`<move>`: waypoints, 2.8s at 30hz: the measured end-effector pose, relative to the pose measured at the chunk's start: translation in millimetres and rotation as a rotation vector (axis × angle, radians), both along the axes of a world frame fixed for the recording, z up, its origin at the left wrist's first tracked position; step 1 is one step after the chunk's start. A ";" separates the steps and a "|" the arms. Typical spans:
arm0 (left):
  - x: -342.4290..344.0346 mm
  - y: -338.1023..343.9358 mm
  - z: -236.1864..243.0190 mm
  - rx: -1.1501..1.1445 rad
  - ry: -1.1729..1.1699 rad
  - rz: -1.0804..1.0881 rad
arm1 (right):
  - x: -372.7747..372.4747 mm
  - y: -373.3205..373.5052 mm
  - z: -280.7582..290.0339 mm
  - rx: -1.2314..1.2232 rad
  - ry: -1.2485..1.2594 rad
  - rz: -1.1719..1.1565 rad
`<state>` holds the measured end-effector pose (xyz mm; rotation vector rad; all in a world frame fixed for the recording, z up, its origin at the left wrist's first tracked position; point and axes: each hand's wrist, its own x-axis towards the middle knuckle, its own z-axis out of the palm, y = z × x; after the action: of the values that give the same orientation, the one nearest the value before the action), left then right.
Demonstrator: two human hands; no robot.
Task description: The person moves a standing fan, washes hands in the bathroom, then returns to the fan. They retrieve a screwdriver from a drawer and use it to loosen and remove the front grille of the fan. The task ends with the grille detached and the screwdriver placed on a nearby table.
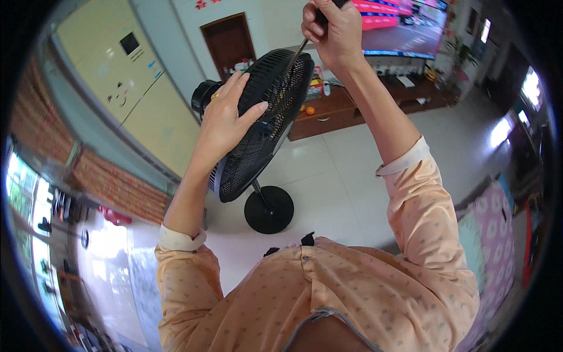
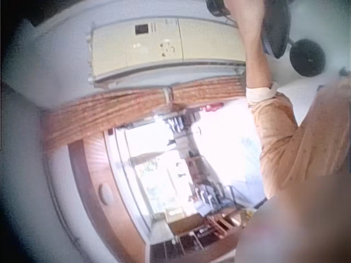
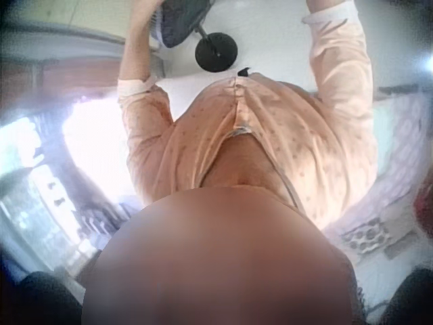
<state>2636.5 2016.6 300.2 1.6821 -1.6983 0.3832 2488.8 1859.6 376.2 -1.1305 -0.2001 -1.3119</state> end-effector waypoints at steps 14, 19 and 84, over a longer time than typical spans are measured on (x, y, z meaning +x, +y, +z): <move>-45.3 1.9 -9.1 -0.144 -0.142 0.291 | 10.8 10.0 -51.4 -0.100 0.334 0.267; -52.0 -7.4 -7.3 -0.221 -0.295 0.400 | 9.5 10.9 -65.4 0.045 0.204 0.292; -77.2 -21.8 -4.6 -0.070 -0.246 0.580 | 1.7 -3.3 -75.2 -0.086 0.122 0.589</move>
<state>2559.3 1994.8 295.6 2.1257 -1.3047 0.9404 2490.5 1856.3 301.0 -1.1083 -0.4642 -0.7160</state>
